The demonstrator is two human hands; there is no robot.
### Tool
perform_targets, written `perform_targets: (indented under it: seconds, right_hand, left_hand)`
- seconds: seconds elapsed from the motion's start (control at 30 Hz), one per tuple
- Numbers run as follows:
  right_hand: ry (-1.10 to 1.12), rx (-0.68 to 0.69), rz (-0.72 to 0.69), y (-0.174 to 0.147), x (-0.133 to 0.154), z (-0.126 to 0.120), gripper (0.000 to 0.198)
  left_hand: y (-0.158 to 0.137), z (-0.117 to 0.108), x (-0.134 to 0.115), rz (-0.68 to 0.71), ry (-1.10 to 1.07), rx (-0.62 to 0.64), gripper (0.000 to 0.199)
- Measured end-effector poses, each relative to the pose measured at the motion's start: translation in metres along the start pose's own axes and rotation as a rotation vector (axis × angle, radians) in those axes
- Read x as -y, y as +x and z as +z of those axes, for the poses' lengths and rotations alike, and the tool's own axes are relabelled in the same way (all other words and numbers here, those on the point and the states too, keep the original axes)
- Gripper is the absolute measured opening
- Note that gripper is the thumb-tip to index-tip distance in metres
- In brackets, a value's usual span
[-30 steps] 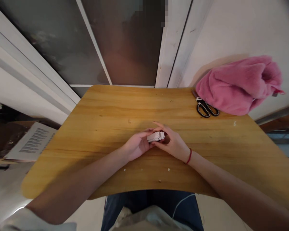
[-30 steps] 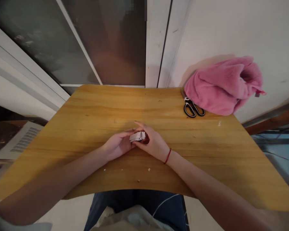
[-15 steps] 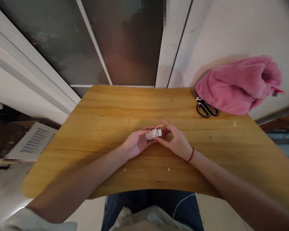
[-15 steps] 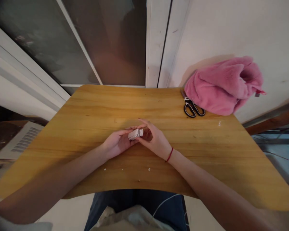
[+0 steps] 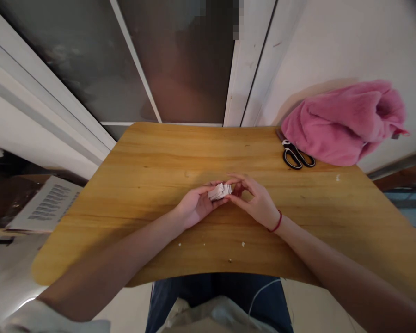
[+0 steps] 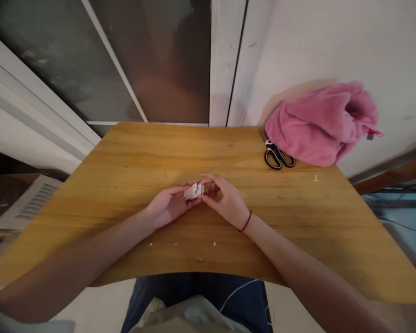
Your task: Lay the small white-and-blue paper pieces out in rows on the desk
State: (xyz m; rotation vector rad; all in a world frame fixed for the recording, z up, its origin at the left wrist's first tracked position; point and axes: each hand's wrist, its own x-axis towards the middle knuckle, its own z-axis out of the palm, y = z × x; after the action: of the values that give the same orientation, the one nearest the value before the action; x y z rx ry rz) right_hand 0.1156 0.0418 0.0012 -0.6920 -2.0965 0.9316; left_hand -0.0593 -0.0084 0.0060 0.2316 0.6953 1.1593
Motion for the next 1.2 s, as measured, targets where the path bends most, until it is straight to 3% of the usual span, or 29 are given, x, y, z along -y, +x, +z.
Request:
perform_targets:
  seconds: [0.77,1.2]
  right_hand:
    - [-0.137,-0.096,-0.039,0.004,0.008,-0.012,0.024]
    - [-0.017,-0.115,-0.012,0.004,0.005,-0.014,0.020]
  left_hand:
    - [0.003,-0.002,0.000,0.013,0.060,-0.033,0.016]
    - [0.004,-0.002,-0.001,0.042,0.078,-0.014,0.012]
